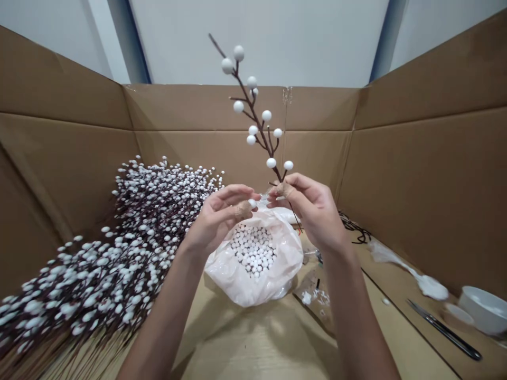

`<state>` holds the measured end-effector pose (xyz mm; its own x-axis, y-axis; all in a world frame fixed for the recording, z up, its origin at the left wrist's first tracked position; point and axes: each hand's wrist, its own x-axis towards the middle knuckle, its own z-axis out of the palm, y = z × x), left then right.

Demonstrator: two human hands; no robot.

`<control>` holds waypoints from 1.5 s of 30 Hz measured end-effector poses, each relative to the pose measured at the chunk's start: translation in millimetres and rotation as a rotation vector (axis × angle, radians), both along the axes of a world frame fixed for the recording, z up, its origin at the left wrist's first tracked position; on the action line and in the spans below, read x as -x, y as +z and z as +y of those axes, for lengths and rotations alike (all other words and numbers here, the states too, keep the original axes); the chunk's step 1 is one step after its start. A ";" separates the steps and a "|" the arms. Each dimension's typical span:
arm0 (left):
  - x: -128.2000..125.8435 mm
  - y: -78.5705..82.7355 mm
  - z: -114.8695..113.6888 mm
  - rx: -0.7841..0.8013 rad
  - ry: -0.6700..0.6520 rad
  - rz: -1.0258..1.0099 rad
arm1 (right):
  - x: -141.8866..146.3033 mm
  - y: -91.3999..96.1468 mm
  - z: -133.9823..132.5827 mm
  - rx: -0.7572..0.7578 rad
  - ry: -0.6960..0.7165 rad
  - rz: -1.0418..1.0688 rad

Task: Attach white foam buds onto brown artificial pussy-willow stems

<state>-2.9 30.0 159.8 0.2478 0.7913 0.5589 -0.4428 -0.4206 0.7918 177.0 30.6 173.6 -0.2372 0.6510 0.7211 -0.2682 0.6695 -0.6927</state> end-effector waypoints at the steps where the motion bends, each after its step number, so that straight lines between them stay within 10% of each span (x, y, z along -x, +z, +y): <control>1: 0.3 0.4 -1.0 -0.006 -0.017 -0.016 | 1.3 -0.2 -1.4 -0.001 -0.006 -0.023; 45: -3.7 3.2 -11.7 -0.010 0.091 -0.060 | 13.4 -1.6 -15.0 -0.247 -0.193 -0.252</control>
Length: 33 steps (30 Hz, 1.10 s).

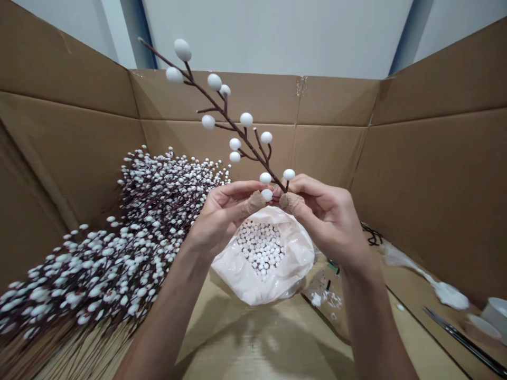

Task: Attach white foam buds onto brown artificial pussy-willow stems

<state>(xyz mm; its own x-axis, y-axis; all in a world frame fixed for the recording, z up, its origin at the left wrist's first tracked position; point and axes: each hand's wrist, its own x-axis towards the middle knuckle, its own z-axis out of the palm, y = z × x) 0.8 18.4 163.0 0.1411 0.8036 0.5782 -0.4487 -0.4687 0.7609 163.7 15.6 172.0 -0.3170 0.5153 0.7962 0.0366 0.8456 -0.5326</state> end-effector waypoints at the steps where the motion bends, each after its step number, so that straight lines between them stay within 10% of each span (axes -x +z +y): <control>1: -0.2 -0.2 -0.4 -0.001 0.007 -0.001 | 0.0 0.0 0.3 -0.005 0.003 0.004; 33: -6.3 0.4 -9.2 -0.065 0.150 0.016 | 1.3 -2.5 3.4 -0.077 -0.001 0.038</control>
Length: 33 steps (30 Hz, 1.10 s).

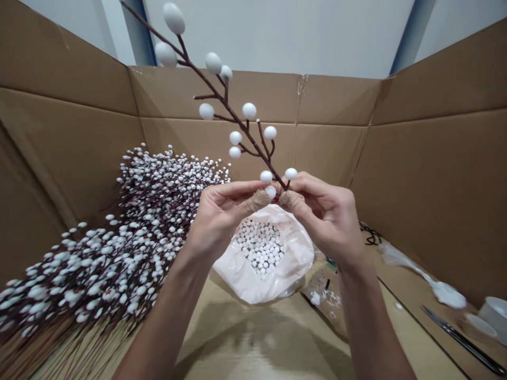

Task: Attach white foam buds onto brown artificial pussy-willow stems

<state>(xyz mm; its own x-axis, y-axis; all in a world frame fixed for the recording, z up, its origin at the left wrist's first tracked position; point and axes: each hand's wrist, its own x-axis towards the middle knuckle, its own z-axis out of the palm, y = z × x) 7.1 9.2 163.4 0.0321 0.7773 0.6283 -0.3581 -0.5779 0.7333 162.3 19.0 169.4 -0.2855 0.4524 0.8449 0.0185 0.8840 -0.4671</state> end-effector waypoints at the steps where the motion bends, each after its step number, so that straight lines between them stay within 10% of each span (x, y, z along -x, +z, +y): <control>1: 0.0 -0.1 0.0 -0.004 0.002 0.004 | -0.2 0.1 0.4 0.008 0.010 0.003; 33: -2.8 -2.2 -1.9 -0.102 0.095 0.045 | -1.3 -4.6 9.8 -0.045 0.021 0.056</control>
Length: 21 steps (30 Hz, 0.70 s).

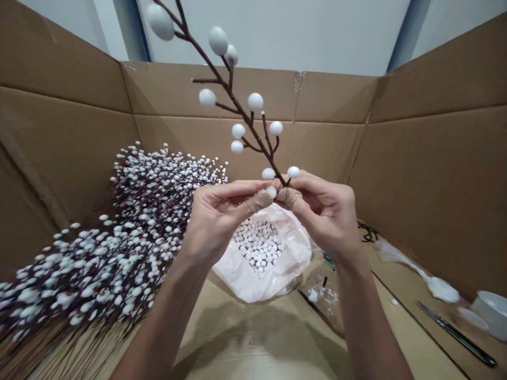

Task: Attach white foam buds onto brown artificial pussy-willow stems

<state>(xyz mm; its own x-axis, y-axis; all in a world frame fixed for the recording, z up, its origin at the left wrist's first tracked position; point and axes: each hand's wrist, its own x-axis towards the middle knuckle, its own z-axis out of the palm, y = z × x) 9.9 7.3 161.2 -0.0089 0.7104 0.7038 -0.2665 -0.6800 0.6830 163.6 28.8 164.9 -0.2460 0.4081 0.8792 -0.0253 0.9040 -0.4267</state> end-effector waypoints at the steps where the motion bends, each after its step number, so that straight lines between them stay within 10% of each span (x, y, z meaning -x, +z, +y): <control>1: -0.3 -0.1 0.1 -0.002 0.008 -0.005 | 0.1 -0.1 0.4 -0.004 0.006 0.002; 21: 2.5 0.7 2.8 0.027 0.040 -0.005 | 3.2 -0.4 1.0 -0.031 -0.015 -0.023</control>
<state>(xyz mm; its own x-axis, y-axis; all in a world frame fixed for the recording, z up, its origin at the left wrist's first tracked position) 7.4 10.1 161.9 -0.0409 0.7280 0.6844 -0.2427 -0.6717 0.7000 160.4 29.7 164.4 -0.2601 0.3843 0.8858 -0.0018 0.9172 -0.3985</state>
